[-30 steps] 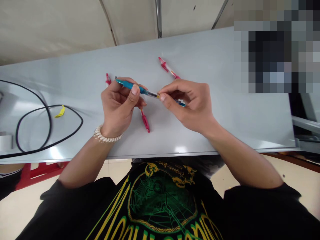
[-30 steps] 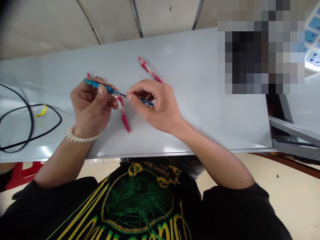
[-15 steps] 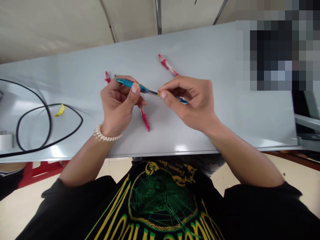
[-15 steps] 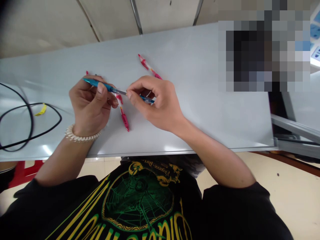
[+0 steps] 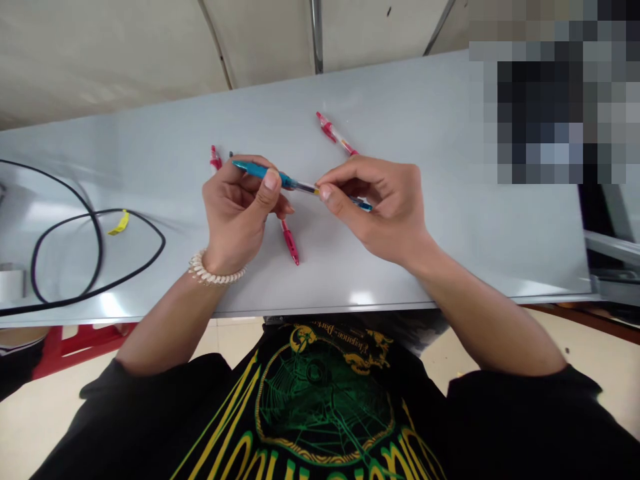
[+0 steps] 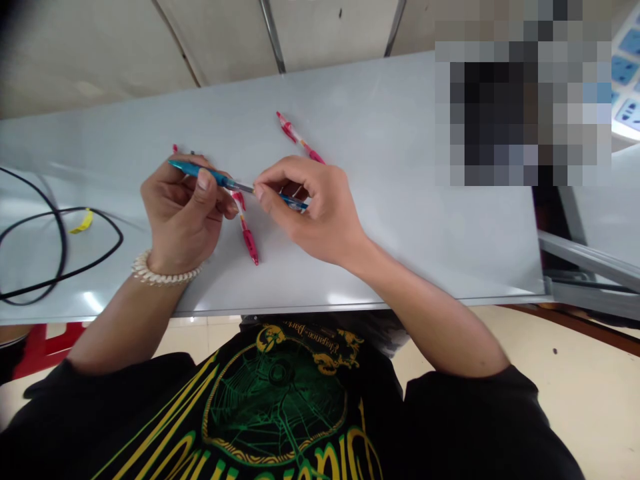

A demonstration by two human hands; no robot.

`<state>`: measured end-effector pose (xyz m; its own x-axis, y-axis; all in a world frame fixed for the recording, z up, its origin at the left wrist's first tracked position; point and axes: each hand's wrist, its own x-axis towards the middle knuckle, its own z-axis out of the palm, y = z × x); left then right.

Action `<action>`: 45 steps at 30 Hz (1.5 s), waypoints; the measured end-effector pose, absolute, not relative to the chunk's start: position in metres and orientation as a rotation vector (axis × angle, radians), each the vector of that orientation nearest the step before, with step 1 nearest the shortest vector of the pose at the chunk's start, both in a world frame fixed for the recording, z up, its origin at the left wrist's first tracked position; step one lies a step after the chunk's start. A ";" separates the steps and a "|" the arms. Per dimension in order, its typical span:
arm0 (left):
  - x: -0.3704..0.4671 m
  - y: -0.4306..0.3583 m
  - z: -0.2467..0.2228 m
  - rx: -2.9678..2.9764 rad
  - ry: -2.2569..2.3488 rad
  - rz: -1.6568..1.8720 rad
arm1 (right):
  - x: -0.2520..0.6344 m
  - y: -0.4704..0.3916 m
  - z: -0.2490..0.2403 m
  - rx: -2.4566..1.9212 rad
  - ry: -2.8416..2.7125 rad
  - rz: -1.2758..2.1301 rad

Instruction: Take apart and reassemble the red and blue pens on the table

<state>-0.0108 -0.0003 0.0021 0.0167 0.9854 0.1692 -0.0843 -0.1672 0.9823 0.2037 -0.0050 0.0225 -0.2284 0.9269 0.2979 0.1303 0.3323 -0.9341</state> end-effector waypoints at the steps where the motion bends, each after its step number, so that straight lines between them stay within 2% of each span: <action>1: -0.010 -0.001 0.003 1.278 1.052 1.353 | 0.204 -0.005 0.022 -0.970 -1.623 1.020; 17: -0.002 -0.005 -0.002 1.074 1.045 1.338 | 0.201 -0.003 0.010 -0.930 -1.570 0.912; 28: 0.002 -0.007 0.001 0.945 1.025 1.294 | 0.196 -0.007 0.002 -0.945 -1.445 1.246; 30: 0.002 -0.007 0.000 0.925 1.014 1.332 | 0.197 -0.007 0.002 -0.970 -1.476 1.140; 35: 0.001 -0.006 0.000 0.885 0.997 1.371 | 0.200 -0.006 0.000 -0.877 -1.734 0.606; 40: 0.000 -0.007 0.001 0.878 1.008 1.354 | 0.200 -0.008 -0.004 -0.966 -1.755 0.714; 45: 0.001 -0.007 0.004 0.833 1.010 1.351 | 0.199 -0.006 -0.002 -0.880 -1.839 0.437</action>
